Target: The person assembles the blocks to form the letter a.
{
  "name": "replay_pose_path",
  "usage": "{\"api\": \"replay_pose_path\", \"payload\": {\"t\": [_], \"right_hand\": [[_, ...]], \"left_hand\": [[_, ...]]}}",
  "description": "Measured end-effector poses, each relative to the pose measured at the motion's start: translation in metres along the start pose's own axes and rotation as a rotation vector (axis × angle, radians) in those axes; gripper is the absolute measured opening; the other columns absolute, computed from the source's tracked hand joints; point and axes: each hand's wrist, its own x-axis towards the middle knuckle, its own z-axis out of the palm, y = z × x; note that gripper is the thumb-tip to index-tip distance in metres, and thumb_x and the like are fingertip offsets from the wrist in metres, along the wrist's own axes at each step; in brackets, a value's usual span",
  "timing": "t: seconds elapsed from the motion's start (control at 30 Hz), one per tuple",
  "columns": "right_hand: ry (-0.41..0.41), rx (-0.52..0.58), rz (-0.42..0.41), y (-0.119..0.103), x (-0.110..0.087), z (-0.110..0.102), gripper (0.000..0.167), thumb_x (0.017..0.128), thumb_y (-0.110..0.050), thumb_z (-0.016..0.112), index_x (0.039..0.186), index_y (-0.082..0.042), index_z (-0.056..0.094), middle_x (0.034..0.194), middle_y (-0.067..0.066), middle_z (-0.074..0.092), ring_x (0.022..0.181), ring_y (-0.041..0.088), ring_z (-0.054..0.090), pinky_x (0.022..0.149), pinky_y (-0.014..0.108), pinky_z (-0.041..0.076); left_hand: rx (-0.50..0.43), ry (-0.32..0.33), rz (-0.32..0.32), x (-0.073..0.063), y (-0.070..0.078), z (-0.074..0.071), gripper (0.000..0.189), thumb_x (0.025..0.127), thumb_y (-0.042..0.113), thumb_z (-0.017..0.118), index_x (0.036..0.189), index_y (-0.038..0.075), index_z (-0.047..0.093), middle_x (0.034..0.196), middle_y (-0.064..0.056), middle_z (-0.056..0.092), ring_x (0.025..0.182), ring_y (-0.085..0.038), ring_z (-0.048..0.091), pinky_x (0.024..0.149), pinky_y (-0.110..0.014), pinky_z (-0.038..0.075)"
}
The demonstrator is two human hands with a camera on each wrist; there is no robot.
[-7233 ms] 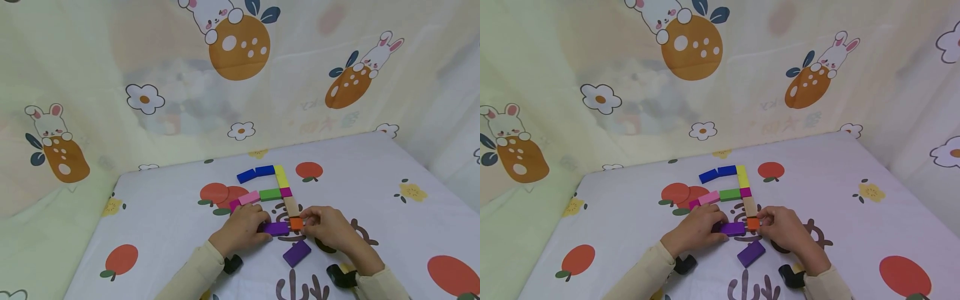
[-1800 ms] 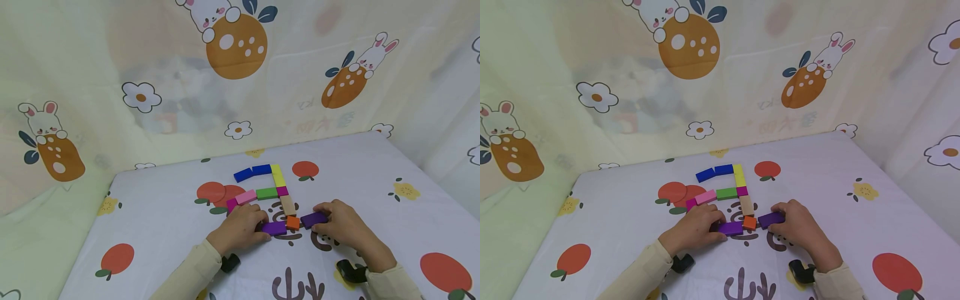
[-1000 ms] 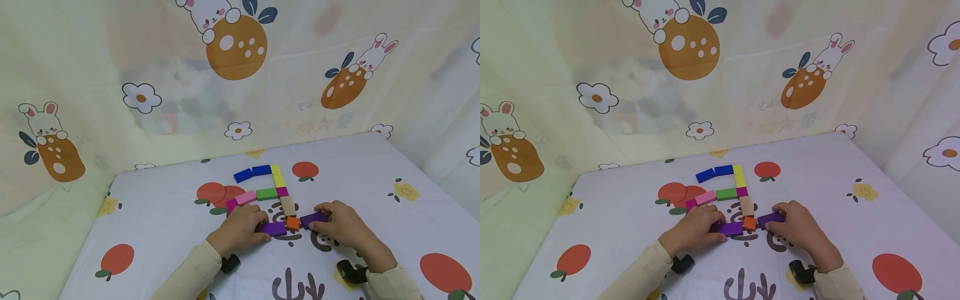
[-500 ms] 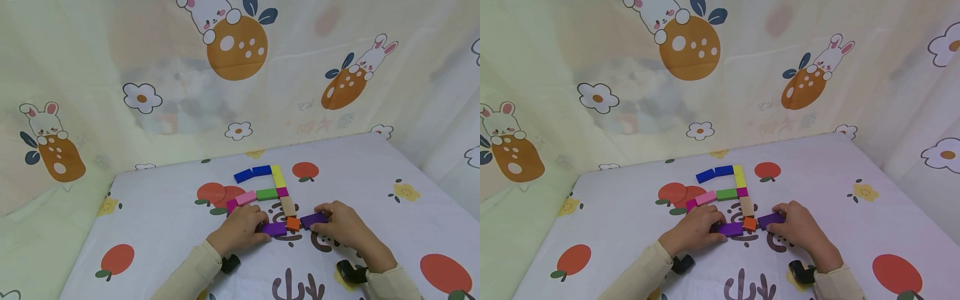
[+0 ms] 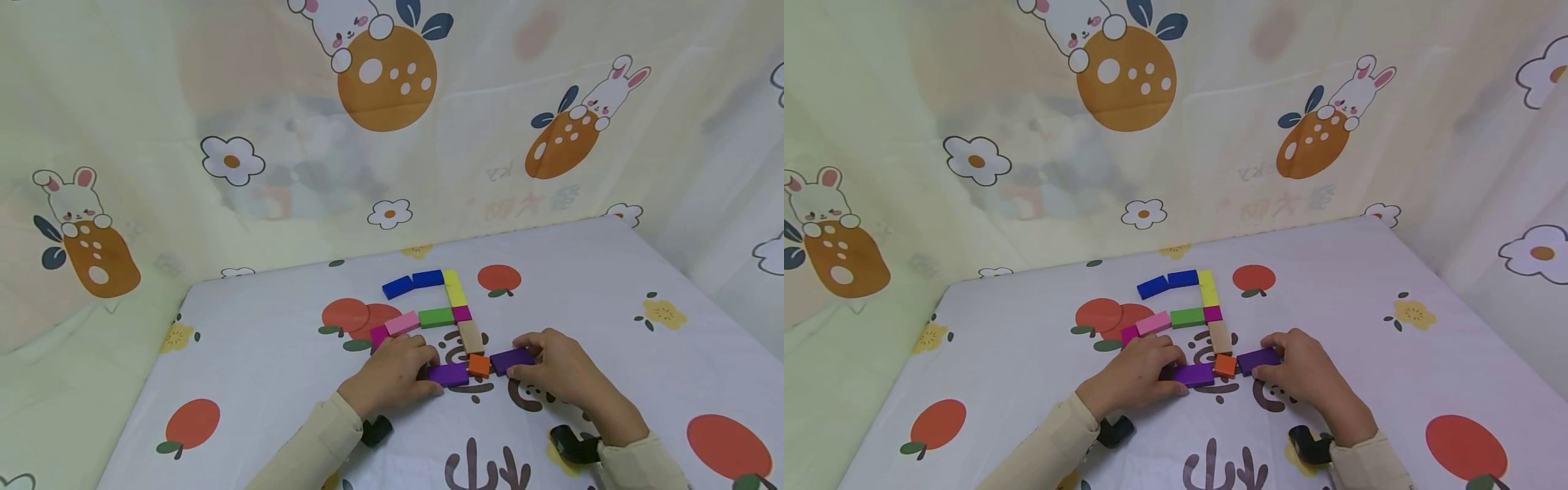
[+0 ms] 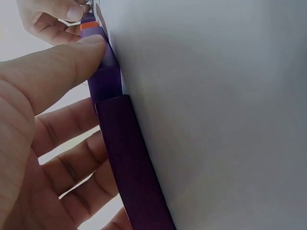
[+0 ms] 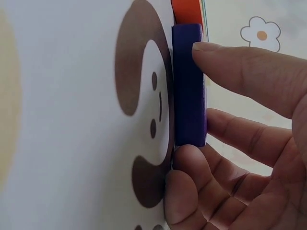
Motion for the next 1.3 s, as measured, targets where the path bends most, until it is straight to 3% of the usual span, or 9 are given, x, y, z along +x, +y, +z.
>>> {"api": "replay_pose_path", "payload": {"t": [0.2, 0.4, 0.63, 0.9, 1.3], "right_hand": [[-0.004, 0.002, -0.001, 0.000, 0.000, 0.000, 0.050, 0.083, -0.023, 0.087, 0.125, -0.001, 0.071, 0.101, 0.011, 0.063, 0.089, 0.025, 0.058, 0.067, 0.033, 0.049], [-0.010, 0.004, 0.000, 0.000, 0.001, -0.001, 0.051, 0.084, -0.024, 0.087, 0.126, 0.000, 0.070, 0.102, 0.011, 0.063, 0.089, 0.025, 0.058, 0.068, 0.034, 0.049], [-0.015, -0.003, -0.001, 0.001, 0.002, -0.001, 0.051, 0.084, -0.025, 0.086, 0.126, -0.001, 0.070, 0.103, 0.012, 0.063, 0.090, 0.025, 0.058, 0.070, 0.034, 0.051], [-0.010, 0.006, -0.005, 0.002, 0.001, -0.001, 0.051, 0.084, -0.025, 0.086, 0.126, -0.001, 0.070, 0.104, 0.012, 0.064, 0.090, 0.026, 0.058, 0.069, 0.034, 0.050], [-0.004, 0.017, 0.000, 0.002, 0.001, 0.000, 0.051, 0.084, -0.024, 0.086, 0.126, 0.000, 0.070, 0.103, 0.013, 0.063, 0.089, 0.026, 0.057, 0.067, 0.033, 0.050]], "left_hand": [[-0.001, 0.006, 0.009, -0.001, -0.001, -0.001, 0.035, 0.089, 0.045, 0.083, 0.116, 0.024, 0.076, 0.098, 0.011, 0.062, 0.093, -0.007, 0.052, 0.082, -0.026, 0.044], [0.040, 0.020, -0.005, -0.007, -0.006, -0.010, 0.044, 0.085, 0.044, 0.086, 0.121, 0.021, 0.076, 0.107, 0.007, 0.065, 0.101, -0.011, 0.054, 0.096, -0.034, 0.047], [0.091, 0.000, -0.017, -0.013, -0.016, -0.015, 0.034, 0.087, 0.039, 0.085, 0.116, 0.022, 0.078, 0.105, 0.007, 0.064, 0.103, -0.012, 0.050, 0.103, -0.039, 0.043], [0.048, -0.010, 0.017, -0.015, -0.018, -0.013, 0.031, 0.088, 0.036, 0.085, 0.116, 0.024, 0.079, 0.105, 0.008, 0.064, 0.105, -0.012, 0.053, 0.112, -0.044, 0.040], [0.011, -0.030, 0.007, -0.016, -0.020, -0.012, 0.032, 0.089, 0.031, 0.084, 0.119, 0.023, 0.078, 0.107, 0.009, 0.065, 0.106, -0.009, 0.056, 0.115, -0.046, 0.038]]}}
